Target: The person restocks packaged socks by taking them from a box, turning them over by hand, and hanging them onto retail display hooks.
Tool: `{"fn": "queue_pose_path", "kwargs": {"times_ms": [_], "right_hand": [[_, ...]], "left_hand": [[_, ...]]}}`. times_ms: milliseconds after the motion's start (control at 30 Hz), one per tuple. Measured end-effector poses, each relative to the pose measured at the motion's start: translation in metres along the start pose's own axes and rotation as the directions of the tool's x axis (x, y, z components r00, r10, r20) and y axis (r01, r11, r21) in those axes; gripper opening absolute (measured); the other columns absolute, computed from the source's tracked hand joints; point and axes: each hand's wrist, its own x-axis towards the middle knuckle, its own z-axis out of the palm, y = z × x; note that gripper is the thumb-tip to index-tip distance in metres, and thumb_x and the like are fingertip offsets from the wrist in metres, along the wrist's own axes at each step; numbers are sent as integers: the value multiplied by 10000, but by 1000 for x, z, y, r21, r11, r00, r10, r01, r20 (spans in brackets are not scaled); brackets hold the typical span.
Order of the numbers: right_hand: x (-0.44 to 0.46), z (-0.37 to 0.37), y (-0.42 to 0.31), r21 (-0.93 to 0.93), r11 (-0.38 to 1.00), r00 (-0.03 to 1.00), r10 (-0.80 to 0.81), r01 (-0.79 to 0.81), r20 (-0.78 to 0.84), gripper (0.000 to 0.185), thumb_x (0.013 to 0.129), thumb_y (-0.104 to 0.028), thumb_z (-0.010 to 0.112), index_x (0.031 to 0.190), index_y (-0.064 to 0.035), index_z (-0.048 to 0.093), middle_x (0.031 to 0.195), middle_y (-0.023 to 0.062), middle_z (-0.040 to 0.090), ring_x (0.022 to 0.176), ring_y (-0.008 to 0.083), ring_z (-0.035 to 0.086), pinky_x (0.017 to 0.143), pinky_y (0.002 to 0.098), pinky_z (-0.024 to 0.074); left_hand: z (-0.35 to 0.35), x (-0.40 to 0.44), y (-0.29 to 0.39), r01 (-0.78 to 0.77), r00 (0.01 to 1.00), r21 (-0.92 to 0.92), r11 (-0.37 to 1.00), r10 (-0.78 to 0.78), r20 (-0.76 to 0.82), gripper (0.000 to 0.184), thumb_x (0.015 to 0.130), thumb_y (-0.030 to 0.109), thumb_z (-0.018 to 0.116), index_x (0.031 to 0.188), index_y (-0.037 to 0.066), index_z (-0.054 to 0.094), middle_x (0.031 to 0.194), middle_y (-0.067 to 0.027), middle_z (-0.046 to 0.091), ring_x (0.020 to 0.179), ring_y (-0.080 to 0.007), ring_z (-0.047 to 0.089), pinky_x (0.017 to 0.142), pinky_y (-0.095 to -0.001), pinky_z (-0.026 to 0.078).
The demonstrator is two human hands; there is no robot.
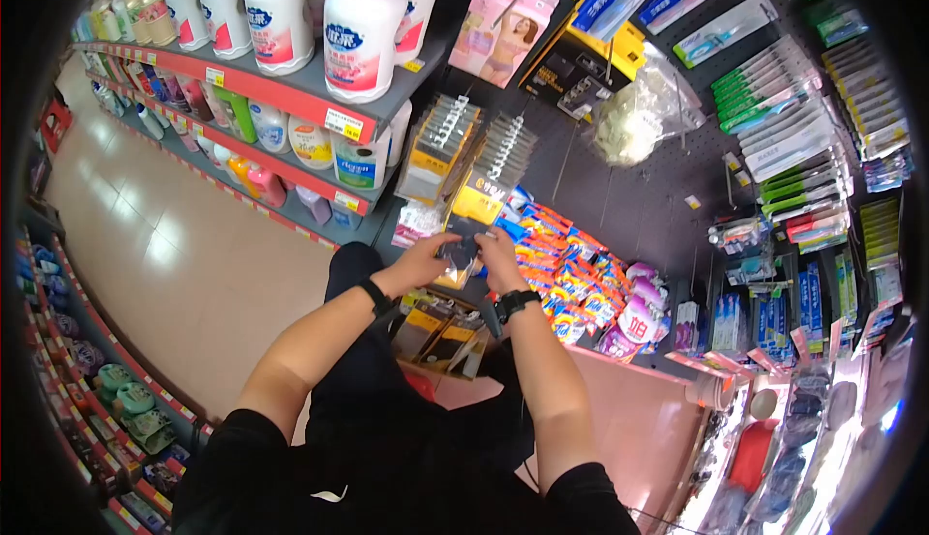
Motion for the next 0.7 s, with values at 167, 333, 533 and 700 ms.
{"fn": "queue_pose_path", "kwargs": {"times_ms": [167, 333, 533, 700], "right_hand": [[-23, -6, 2, 9, 1000, 998, -23, 23, -64, 572, 925, -187, 650, 1429, 19, 473, 1219, 105, 630, 1072, 188, 593, 896, 334, 492], [-10, -60, 98, -438, 898, 991, -97, 45, -97, 393, 926, -227, 659, 1260, -18, 647, 1173, 134, 694, 1067, 198, 653, 899, 303, 512], [-61, -70, 180, -773, 631, 995, -97, 70, 11, 297, 879, -180, 614, 1149, -89, 695, 1170, 243, 671, 1105, 428, 637, 943, 484, 519], [-72, -67, 201, -847, 522, 991, 130, -97, -33, 488, 892, -187, 581, 1375, -122, 552, 1405, 238, 541, 1251, 425, 550, 1037, 481, 476]], "left_hand": [[-5, 29, -56, -426, 784, 558, 712, 599, -166, 478, 834, 42, 672, 1308, 76, 619, 993, -158, 683, 842, -276, 644, 795, -373, 519], [11, -16, -31, -184, 956, 442, 878, 264, -126, 321, 863, 114, 650, 1168, 16, 675, 1069, -188, 702, 946, -327, 671, 862, -393, 529], [35, -53, -59, 52, 999, 372, 927, -53, -9, 268, 897, 148, 636, 1134, 31, 680, 1054, -162, 711, 988, -292, 693, 860, -370, 542], [51, -97, -55, -9, 999, 371, 929, -4, 33, 259, 926, 148, 633, 1153, 34, 682, 993, -137, 712, 886, -240, 702, 792, -346, 550]]}}
